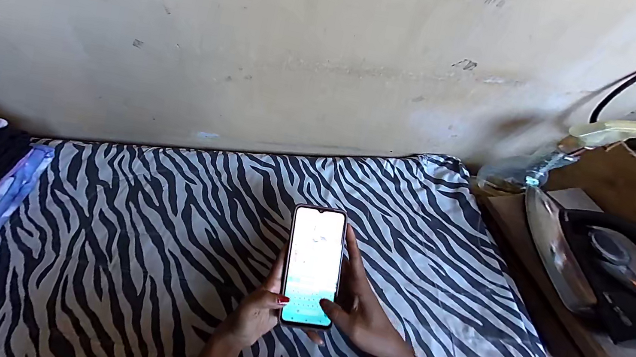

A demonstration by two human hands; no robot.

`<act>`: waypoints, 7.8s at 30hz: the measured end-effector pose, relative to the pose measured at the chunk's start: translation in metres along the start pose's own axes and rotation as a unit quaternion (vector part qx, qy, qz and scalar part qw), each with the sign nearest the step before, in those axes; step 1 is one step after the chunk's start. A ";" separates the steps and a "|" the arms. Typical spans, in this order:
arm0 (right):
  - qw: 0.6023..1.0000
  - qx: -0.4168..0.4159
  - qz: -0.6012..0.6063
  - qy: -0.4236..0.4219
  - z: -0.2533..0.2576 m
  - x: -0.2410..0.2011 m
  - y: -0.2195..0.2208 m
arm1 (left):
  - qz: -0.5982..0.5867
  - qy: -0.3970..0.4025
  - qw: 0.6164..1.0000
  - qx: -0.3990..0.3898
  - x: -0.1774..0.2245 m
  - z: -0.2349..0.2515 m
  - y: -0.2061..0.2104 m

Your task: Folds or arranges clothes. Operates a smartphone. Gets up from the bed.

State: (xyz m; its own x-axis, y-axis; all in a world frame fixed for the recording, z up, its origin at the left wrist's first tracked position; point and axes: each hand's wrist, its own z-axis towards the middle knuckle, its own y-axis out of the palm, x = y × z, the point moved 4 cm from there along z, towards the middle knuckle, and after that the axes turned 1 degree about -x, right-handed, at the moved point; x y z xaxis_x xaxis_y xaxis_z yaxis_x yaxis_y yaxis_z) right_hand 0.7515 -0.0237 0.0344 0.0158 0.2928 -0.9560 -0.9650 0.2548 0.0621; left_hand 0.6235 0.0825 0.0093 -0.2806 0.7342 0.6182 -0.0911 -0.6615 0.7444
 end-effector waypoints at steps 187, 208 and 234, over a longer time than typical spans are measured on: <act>0.999 -0.031 -0.017 -0.023 0.003 -0.003 0.003 | 0.032 0.012 0.999 0.026 0.001 0.001 0.002; 0.999 -0.036 -0.028 -0.027 0.001 -0.001 0.006 | 0.054 0.012 0.997 0.045 0.003 0.000 0.003; 0.999 -0.040 -0.015 -0.029 0.000 -0.003 0.006 | 0.092 0.018 0.995 0.017 0.002 -0.001 0.004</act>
State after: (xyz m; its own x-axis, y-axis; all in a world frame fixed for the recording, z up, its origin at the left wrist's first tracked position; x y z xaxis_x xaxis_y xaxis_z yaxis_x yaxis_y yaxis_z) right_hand 0.7457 -0.0230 0.0378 0.0570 0.3396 -0.9388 -0.9816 0.1908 0.0095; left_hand 0.6211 0.0812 0.0135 -0.3230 0.5954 0.7356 -0.0039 -0.7781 0.6281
